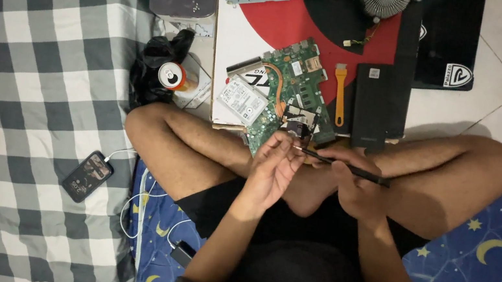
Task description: The person sits cross-legged on a mattress and works on a disassembled laptop motherboard. They select a screwdriver bit from a case, attach it to a handle, and use the screwdriver to tighten screws on the motherboard components.
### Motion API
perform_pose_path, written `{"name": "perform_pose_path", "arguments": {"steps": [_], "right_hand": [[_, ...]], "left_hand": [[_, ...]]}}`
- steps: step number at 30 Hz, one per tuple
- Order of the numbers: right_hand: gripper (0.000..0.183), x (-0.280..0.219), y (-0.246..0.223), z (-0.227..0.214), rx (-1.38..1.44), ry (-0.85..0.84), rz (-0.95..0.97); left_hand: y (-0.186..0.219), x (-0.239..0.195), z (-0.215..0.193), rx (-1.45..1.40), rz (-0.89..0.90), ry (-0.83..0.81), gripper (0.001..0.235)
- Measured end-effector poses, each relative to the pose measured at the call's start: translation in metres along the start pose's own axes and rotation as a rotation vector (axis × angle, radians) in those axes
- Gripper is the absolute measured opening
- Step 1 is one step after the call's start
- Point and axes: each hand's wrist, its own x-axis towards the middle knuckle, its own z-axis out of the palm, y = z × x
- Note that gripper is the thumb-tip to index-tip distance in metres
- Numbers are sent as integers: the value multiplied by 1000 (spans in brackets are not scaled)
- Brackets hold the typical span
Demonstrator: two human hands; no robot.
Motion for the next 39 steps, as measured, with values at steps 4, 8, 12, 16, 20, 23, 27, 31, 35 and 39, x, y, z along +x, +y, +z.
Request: {"name": "perform_pose_path", "arguments": {"steps": [4, 8, 12, 16, 20, 23, 27, 31, 35, 39], "right_hand": [[30, -1, -5, 5, 63, 25, -52], [27, -2, 0, 2, 67, 13, -66], [26, 2, -5, -5, 19, -37, -81], [27, 5, -11, -2, -13, -83, -9], [22, 3, -2, 2, -52, -118, -14], [21, -7, 11, 0, -84, -135, -2], [19, -14, 14, 4, -75, -233, -34], [21, -11, -11, 11, -29, -271, -28], [23, -5, -17, 17, -66, -272, -167], [33, 0, -22, 19, -66, -349, -193]], "left_hand": [[3, 0, 9, 14, 5, -18, 12], [-2, -1, 0, 17, 8, -19, 12], [-1, -2, -5, 48, 23, -14, 12], [3, -6, -8, 20, -7, 4, 13], [-5, -17, -23, -40, -55, 51, 14], [-18, -28, -43, -86, -81, 85, 14], [-32, -36, -65, -81, -103, 133, 14], [-33, -37, -67, -68, -116, 167, 13], [-24, -36, -65, -25, -154, 173, 13], [-16, -34, -59, 8, -168, 161, 15]]}}
